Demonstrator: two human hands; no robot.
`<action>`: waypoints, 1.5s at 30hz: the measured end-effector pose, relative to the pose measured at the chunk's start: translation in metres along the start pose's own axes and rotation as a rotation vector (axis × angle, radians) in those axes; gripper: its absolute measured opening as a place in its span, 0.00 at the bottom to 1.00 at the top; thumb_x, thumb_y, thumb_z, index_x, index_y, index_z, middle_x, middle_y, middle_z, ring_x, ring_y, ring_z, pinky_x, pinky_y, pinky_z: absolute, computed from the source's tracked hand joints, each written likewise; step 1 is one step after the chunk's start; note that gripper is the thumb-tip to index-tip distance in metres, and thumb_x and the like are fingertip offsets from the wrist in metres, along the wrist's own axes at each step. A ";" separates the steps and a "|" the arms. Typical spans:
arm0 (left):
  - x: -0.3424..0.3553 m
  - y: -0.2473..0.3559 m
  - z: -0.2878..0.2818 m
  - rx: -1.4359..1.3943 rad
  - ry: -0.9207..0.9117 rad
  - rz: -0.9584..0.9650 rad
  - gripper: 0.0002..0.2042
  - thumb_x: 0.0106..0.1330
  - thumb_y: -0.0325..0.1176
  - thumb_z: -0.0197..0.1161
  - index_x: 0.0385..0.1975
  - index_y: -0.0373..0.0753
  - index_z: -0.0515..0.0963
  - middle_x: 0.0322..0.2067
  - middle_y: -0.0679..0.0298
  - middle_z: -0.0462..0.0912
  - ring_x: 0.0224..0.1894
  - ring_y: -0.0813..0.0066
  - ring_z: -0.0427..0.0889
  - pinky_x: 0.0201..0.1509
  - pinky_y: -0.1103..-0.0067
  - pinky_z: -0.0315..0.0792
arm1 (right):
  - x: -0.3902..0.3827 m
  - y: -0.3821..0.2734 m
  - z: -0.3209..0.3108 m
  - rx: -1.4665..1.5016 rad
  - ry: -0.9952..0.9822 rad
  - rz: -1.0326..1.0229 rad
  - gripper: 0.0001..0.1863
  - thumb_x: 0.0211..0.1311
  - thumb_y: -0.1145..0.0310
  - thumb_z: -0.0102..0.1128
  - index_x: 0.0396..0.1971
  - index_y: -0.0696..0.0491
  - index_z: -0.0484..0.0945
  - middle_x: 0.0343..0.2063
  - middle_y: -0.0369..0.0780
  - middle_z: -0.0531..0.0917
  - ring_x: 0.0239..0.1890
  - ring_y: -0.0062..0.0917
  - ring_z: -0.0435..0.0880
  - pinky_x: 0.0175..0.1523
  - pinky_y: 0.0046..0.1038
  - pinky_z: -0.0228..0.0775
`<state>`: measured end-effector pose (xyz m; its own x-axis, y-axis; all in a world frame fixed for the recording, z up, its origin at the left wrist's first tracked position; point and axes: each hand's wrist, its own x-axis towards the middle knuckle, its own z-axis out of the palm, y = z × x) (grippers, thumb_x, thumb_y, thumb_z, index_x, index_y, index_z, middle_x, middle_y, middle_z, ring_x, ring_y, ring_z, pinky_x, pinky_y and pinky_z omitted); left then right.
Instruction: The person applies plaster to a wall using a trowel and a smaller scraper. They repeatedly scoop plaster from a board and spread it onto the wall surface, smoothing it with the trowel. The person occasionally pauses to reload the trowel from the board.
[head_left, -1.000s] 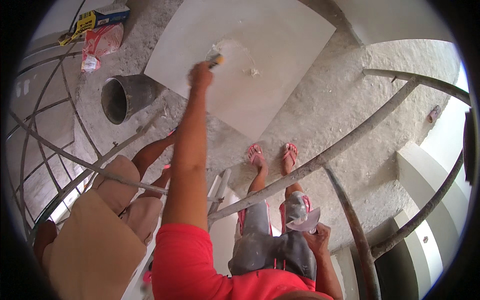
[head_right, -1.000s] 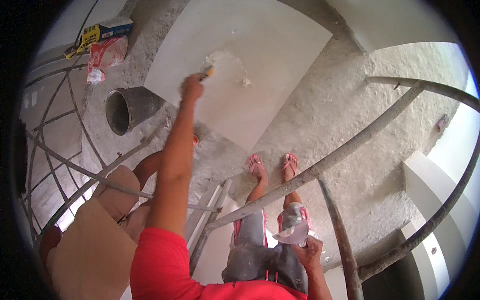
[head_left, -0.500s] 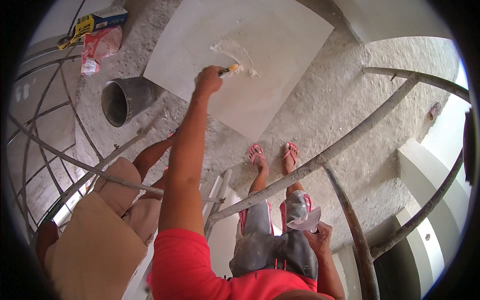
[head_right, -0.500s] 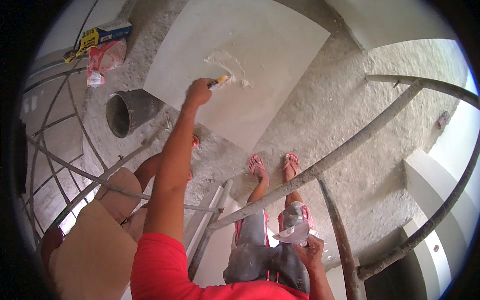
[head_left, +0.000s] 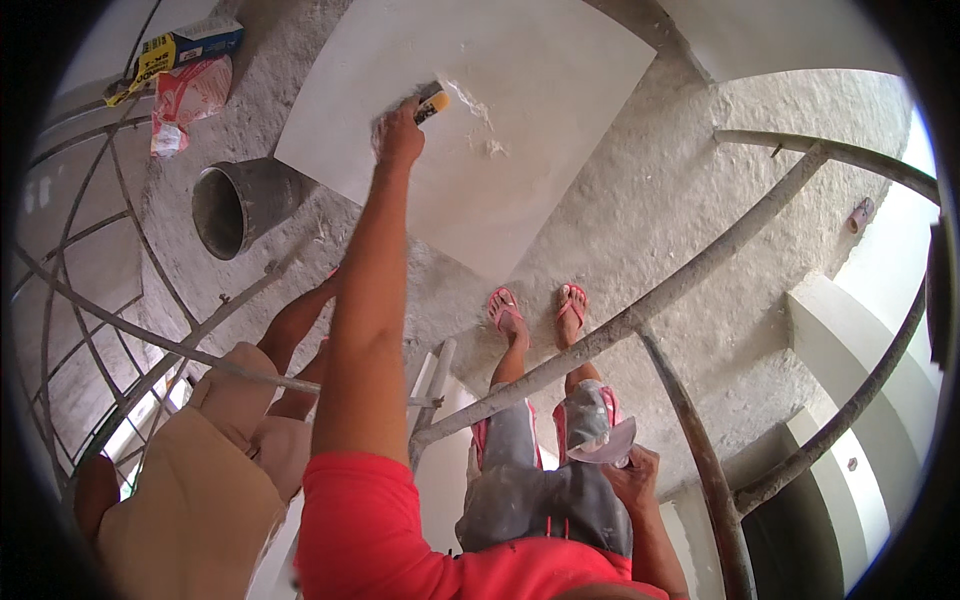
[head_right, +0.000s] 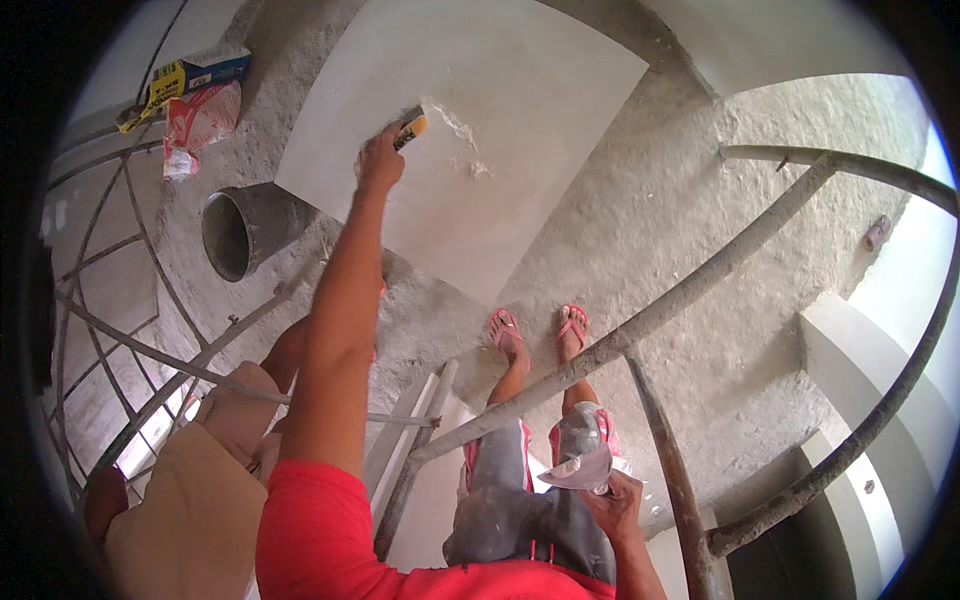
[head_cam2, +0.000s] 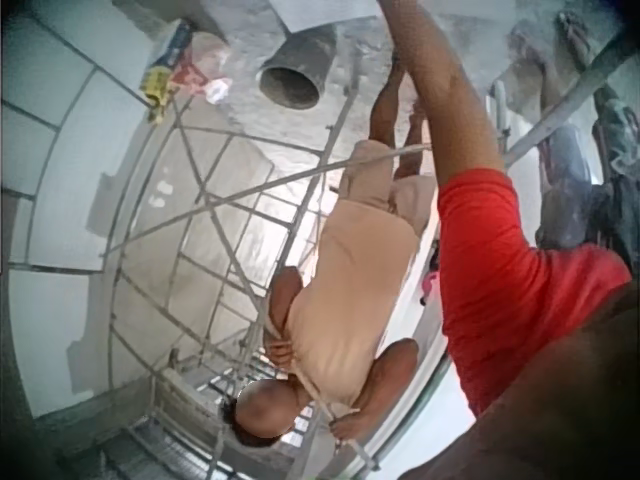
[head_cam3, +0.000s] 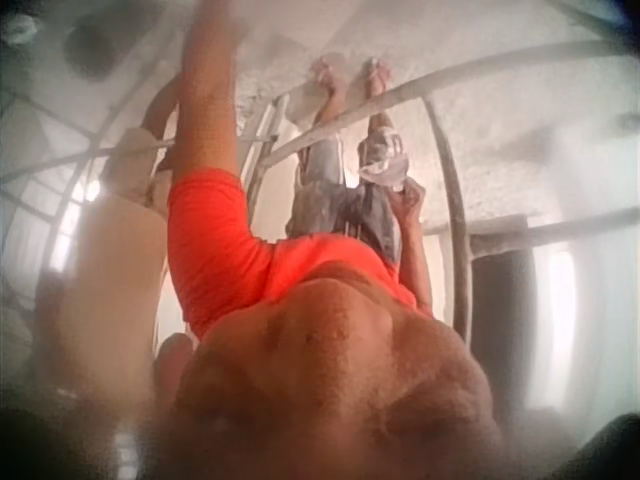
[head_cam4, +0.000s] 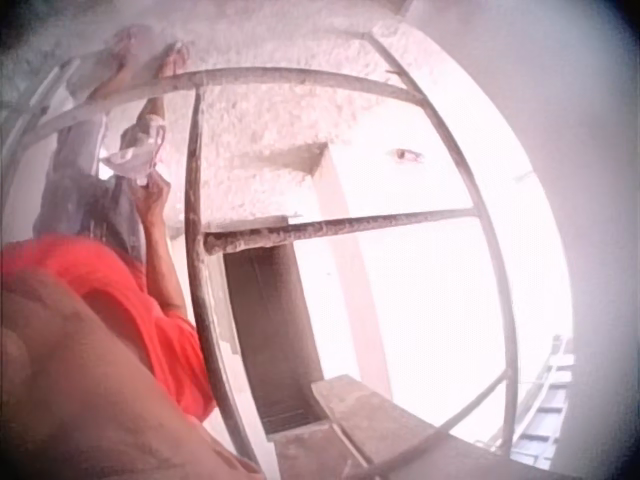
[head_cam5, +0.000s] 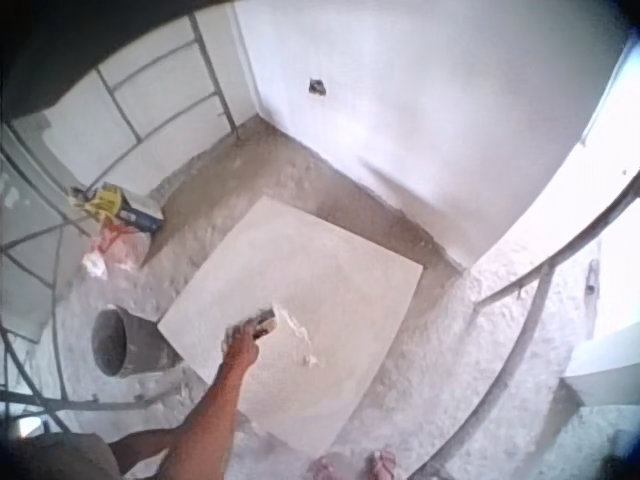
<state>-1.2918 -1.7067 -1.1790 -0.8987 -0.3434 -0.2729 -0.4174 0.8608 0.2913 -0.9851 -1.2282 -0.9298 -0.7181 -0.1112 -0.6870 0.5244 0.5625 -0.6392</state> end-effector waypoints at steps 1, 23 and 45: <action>-0.009 -0.039 0.027 0.041 0.200 -0.061 0.25 0.61 0.25 0.51 0.59 0.52 0.73 0.57 0.54 0.75 0.58 0.48 0.72 0.63 0.61 0.65 | 0.007 -0.003 -0.003 -0.017 -0.037 -0.044 0.05 0.42 0.76 0.66 0.23 0.58 0.80 0.17 0.37 0.79 0.21 0.15 0.75 0.26 0.22 0.65; 0.002 -0.010 -0.030 0.014 -0.144 -0.118 0.10 0.57 0.28 0.54 0.36 0.35 0.80 0.37 0.50 0.84 0.42 0.49 0.83 0.46 0.62 0.76 | 0.005 0.004 0.001 -0.101 0.031 -0.012 0.08 0.39 0.75 0.67 0.24 0.57 0.80 0.17 0.39 0.79 0.20 0.20 0.77 0.27 0.25 0.67; -0.048 -0.026 -0.002 0.076 -0.086 -0.147 0.19 0.57 0.27 0.54 0.48 0.48 0.80 0.41 0.54 0.84 0.45 0.52 0.82 0.49 0.62 0.76 | -0.004 0.011 -0.005 -0.121 -0.072 -0.011 0.07 0.43 0.75 0.68 0.25 0.58 0.80 0.17 0.38 0.79 0.21 0.15 0.75 0.28 0.24 0.67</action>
<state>-1.2381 -1.7137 -1.1713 -0.8126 -0.4372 -0.3854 -0.5290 0.8308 0.1731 -0.9784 -1.2174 -0.9323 -0.6865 -0.1743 -0.7059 0.4543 0.6552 -0.6036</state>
